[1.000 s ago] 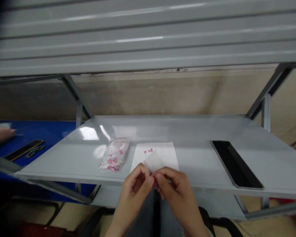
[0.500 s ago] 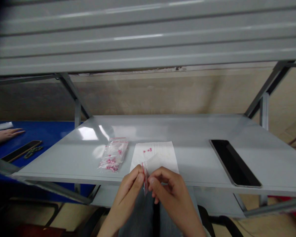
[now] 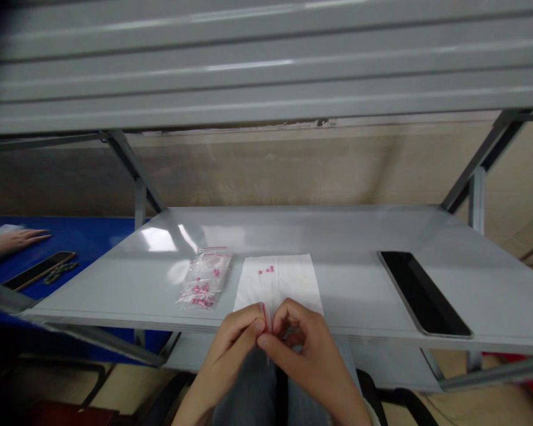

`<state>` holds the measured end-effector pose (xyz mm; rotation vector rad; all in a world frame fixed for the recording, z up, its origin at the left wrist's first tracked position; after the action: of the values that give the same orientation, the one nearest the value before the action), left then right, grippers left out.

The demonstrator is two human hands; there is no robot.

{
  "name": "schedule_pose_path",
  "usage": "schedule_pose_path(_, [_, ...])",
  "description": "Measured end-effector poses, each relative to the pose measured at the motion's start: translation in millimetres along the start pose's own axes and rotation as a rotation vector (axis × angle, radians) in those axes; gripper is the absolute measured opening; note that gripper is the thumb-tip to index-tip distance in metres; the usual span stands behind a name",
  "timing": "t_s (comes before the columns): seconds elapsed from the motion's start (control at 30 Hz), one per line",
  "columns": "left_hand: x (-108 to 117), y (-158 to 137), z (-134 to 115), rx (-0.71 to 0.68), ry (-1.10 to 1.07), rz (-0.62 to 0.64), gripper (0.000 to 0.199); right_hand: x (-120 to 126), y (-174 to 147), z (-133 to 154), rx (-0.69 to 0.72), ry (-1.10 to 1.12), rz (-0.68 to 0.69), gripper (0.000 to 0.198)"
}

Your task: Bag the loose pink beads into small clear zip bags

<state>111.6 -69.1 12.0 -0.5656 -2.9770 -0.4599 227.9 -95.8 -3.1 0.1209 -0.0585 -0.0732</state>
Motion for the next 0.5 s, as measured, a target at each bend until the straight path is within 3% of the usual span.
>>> schedule_pose_path(0.13, [-0.4, 0.3, -2.2, -0.023, 0.042, 0.049, 0.035, -0.7, -0.3, 1.5, 0.021, -0.03, 0.01, 0.02])
schedule_pose_path(0.5, [2.6, -0.4, 4.5, -0.059, 0.265, -0.012, 0.024, 2.6, -1.5, -2.5, 0.048, -0.195, -0.059, 0.02])
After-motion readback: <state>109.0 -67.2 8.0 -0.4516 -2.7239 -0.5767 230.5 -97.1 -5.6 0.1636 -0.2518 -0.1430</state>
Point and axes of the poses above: each hand's wrist, its own y-axis towards the middle knuckle, its own x-axis out of the back of the hand, z = x × y, the point moved 6 cm from there along y, towards the middle knuckle, and after that the axes turned 9 degrees about -z, right-handed, at the moved point
